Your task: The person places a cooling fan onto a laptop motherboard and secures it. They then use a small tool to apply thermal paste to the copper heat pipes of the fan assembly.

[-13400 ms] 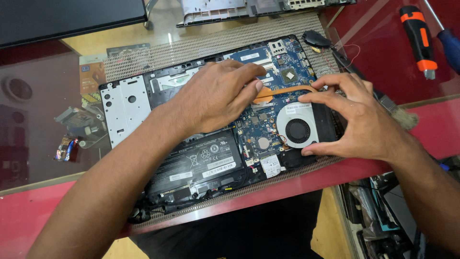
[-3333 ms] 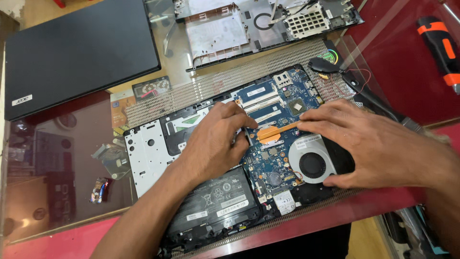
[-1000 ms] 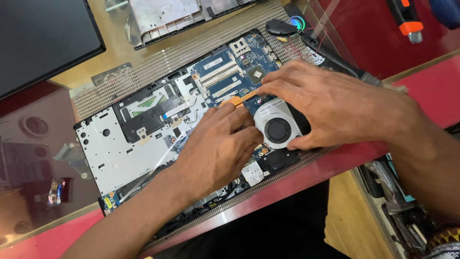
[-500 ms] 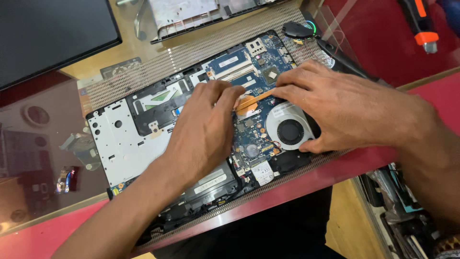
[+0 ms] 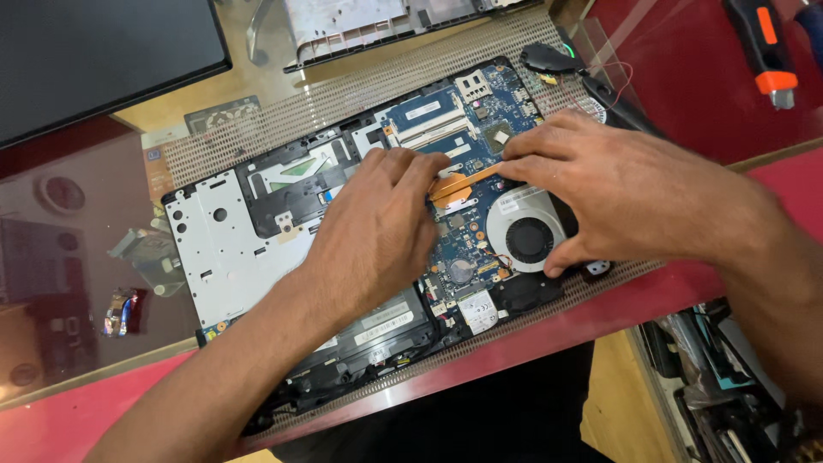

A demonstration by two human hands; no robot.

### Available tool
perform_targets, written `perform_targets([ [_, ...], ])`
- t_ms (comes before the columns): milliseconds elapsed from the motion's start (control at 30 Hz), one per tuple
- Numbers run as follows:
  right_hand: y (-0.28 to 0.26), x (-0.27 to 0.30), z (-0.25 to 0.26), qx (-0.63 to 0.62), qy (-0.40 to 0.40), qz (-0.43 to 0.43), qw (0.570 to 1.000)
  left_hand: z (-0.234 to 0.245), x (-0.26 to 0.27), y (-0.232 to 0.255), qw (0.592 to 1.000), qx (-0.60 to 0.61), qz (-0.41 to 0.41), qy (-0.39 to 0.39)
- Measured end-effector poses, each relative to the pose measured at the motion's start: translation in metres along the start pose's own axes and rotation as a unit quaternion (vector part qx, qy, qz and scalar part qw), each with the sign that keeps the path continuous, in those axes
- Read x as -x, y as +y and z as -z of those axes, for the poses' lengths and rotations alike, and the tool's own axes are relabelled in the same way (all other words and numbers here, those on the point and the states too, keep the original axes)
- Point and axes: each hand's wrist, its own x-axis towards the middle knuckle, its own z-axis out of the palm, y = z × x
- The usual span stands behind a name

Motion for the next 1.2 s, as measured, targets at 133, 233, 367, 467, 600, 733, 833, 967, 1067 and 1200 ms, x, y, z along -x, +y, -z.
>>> perform_targets([
  [133,0.003,0.002,-0.001,-0.019,0.01,-0.002,1.0,-0.002,-0.008,0.005,1.0,0.009,-0.006,-0.007],
  [233,0.004,0.014,0.01,-0.089,0.002,-0.007,0.996,-0.003,-0.017,0.014,0.998,0.027,-0.046,-0.018],
  [367,-0.003,0.045,0.022,-0.194,0.156,-0.086,0.965,-0.008,-0.029,0.024,0.995,0.027,-0.091,-0.028],
  [467,-0.004,0.072,-0.007,-0.179,0.255,-0.158,0.937,-0.011,-0.035,0.027,0.994,0.018,-0.1,-0.046],
  [600,-0.022,0.084,-0.035,-0.216,0.286,-0.195,0.913,-0.015,-0.04,0.034,0.993,-0.025,-0.051,-0.106],
  [733,-0.024,0.082,-0.046,-0.234,0.323,-0.173,0.9,-0.016,-0.042,0.036,0.993,-0.036,-0.061,-0.091],
  [833,-0.019,0.085,-0.05,-0.239,0.329,-0.149,0.901,-0.018,-0.043,0.037,0.993,-0.026,-0.068,-0.091],
  [967,-0.017,0.087,-0.047,-0.291,0.311,-0.158,0.891,-0.019,-0.046,0.038,0.993,-0.031,-0.063,-0.094],
  [1067,-0.017,0.089,-0.048,-0.299,0.326,-0.192,0.876,-0.019,-0.048,0.039,0.993,-0.039,-0.065,-0.095],
  [1200,-0.02,0.089,-0.054,-0.308,0.37,-0.26,0.837,-0.02,-0.052,0.046,0.991,-0.07,-0.059,-0.1],
])
